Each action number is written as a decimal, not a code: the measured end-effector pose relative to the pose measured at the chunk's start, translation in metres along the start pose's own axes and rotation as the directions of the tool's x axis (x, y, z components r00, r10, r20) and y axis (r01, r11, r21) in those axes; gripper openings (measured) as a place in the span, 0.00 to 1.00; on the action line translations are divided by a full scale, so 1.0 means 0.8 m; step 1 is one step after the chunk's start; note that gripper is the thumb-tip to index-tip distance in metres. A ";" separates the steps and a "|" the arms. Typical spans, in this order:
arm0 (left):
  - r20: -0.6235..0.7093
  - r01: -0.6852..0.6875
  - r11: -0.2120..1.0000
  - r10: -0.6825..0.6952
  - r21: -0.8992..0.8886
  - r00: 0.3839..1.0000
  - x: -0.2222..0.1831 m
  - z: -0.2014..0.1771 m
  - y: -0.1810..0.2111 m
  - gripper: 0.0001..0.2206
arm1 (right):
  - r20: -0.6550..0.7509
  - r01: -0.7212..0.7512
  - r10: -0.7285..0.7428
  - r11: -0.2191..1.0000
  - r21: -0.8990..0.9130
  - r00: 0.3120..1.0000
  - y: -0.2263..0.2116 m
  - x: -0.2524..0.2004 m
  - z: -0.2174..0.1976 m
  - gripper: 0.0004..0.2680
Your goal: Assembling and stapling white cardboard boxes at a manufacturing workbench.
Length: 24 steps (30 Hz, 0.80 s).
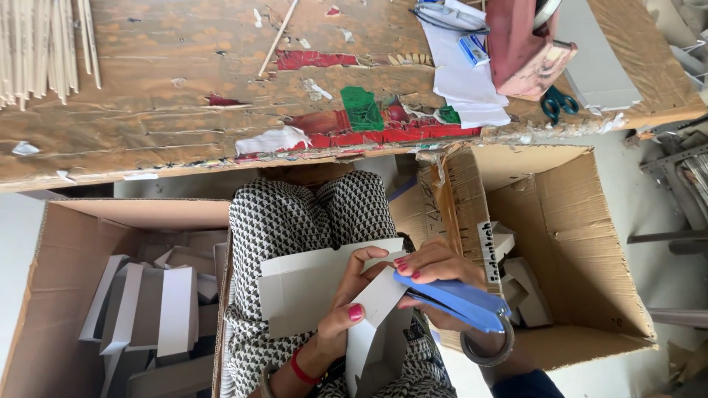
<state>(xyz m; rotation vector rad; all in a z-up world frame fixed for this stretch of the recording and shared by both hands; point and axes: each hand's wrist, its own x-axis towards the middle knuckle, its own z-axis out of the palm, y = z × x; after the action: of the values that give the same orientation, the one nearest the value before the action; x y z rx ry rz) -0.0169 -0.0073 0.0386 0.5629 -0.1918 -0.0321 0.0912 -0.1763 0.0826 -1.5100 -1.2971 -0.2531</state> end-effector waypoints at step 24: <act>-0.194 -0.046 0.983 0.080 0.178 0.978 0.016 -0.062 -0.014 0.34 | 0.597 0.063 0.018 0.991 -0.115 0.802 0.006 0.068 -0.001 0.25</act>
<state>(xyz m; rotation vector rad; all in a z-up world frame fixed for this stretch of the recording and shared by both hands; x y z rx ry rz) 0.0053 0.0085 -0.0065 0.7281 -0.0151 0.1040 0.1163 -0.1451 0.1194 -1.7629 -1.8245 0.1521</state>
